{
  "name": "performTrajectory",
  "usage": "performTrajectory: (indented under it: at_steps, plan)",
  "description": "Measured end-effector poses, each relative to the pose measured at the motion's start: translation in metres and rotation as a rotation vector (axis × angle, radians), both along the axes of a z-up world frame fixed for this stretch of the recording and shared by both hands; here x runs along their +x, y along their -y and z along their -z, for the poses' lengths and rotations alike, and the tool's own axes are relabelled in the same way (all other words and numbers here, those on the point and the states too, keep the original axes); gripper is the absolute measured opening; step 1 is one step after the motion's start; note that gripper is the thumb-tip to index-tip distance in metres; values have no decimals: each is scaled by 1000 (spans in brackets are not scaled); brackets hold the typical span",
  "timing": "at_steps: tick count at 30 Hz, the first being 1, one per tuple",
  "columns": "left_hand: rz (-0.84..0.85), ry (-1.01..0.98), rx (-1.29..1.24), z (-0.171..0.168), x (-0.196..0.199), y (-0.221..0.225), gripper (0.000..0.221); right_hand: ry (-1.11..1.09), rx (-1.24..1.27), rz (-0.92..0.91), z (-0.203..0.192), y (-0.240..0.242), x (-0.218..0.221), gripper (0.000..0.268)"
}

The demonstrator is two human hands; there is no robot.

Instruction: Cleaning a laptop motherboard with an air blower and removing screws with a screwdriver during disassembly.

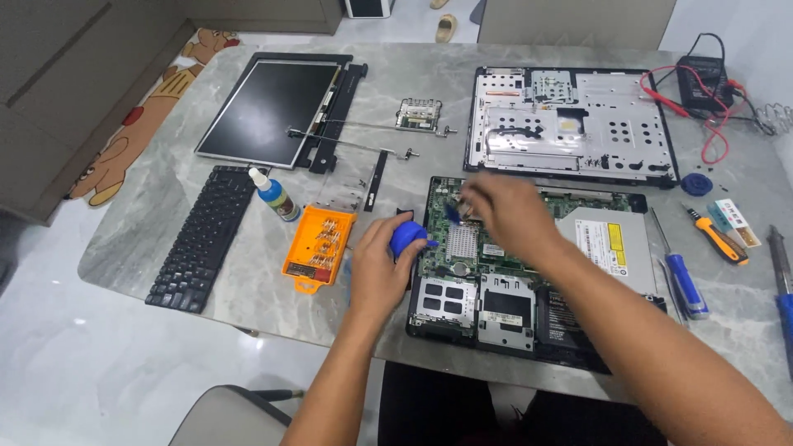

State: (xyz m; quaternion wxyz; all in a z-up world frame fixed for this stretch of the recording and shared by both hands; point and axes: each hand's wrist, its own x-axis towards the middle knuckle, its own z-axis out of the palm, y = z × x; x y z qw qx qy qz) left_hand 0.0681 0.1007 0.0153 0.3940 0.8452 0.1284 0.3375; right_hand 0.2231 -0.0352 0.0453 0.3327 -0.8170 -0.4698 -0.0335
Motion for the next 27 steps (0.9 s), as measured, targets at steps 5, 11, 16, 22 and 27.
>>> performTrajectory:
  at_steps: [5,11,16,22,27]
  plan:
    - [-14,-19,-34,6,-2,-8,30,-216,-60,-67,-30,-4,0,14]
    - [21,-18,5,-9,6,-4,31,-51,-138,-47,-7,-19,31,17]
    - [42,-60,97,-7,23,-14,37,-253,-114,-97,-20,-24,24,19]
    - [-10,-21,94,-3,47,-29,25,35,-90,86,0,-19,46,15]
    - [-29,-137,221,-20,48,-26,35,-319,-156,-134,-26,-6,18,15]
